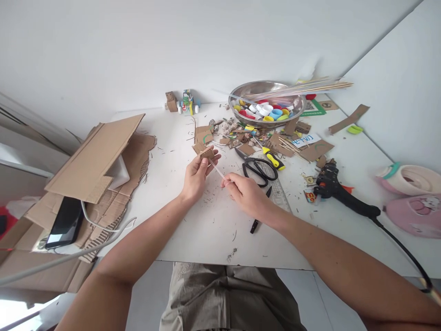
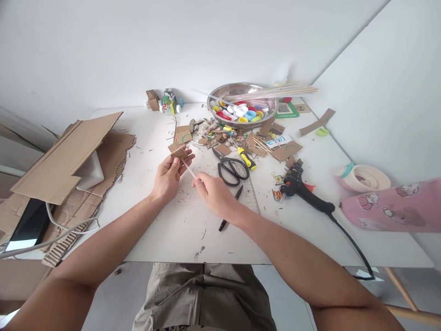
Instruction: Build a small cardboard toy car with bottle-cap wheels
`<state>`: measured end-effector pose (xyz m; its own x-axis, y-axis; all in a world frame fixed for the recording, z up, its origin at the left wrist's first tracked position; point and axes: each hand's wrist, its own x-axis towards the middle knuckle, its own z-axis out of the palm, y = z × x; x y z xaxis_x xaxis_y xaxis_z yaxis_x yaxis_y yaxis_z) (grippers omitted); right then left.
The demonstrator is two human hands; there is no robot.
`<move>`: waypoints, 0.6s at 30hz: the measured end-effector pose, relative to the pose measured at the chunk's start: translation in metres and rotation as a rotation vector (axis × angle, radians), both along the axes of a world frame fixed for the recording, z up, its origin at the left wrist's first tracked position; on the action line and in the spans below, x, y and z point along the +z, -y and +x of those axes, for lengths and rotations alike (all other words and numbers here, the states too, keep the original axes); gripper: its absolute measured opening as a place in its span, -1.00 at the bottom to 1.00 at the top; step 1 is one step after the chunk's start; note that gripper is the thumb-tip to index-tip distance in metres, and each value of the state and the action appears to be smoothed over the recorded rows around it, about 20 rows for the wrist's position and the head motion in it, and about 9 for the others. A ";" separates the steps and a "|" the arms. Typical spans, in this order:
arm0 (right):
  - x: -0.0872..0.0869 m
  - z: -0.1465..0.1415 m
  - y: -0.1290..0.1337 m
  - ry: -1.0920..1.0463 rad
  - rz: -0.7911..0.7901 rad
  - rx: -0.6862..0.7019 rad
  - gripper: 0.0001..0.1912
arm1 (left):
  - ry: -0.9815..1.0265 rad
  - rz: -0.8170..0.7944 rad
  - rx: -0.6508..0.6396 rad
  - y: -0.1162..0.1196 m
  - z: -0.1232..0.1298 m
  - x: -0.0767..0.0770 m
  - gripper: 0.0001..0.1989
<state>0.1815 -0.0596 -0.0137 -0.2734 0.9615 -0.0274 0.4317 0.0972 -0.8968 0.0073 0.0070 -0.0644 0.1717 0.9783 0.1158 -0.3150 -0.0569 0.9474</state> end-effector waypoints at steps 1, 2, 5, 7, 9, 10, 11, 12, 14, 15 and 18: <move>0.001 0.000 0.000 0.004 0.002 -0.003 -0.78 | -0.011 -0.001 -0.002 0.000 0.000 0.000 -0.55; 0.002 0.001 0.000 0.006 0.006 -0.007 -0.78 | -0.020 -0.002 0.000 0.000 0.000 0.000 -0.54; 0.004 0.004 0.000 -0.001 0.030 -0.015 -0.77 | -0.031 0.010 -0.004 0.000 0.000 0.000 -0.51; 0.005 0.006 -0.001 -0.016 0.045 -0.023 -0.75 | -0.034 0.025 -0.012 0.001 0.000 0.000 -0.47; 0.004 0.007 -0.002 -0.045 0.036 -0.029 -0.73 | -0.040 0.044 -0.017 0.002 0.001 0.001 -0.42; 0.004 0.007 -0.002 -0.065 0.024 -0.029 -0.71 | -0.045 0.056 -0.017 0.003 0.001 0.003 -0.40; 0.003 0.007 -0.002 -0.088 0.011 -0.025 -0.69 | -0.052 0.070 -0.016 0.004 0.002 0.004 -0.37; 0.002 0.006 -0.002 -0.115 -0.005 -0.020 -0.66 | -0.060 0.087 -0.014 0.006 0.002 0.006 -0.35; 0.001 0.004 -0.002 -0.195 -0.043 -0.008 -0.61 | -0.076 0.119 -0.006 0.008 0.003 0.009 -0.33; 0.001 0.004 -0.002 -0.253 -0.073 0.000 -0.59 | -0.082 0.130 -0.003 0.010 0.003 0.010 -0.33; 0.005 0.002 -0.001 -0.473 -0.269 0.042 -0.58 | -0.092 0.155 -0.006 0.013 0.003 0.013 -0.32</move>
<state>0.1837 -0.0586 -0.0083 -0.3536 0.9255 -0.1353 -0.0241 -0.1537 -0.9878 0.0108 -0.0060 -0.0513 0.1948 0.9489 0.2482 -0.2278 -0.2024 0.9524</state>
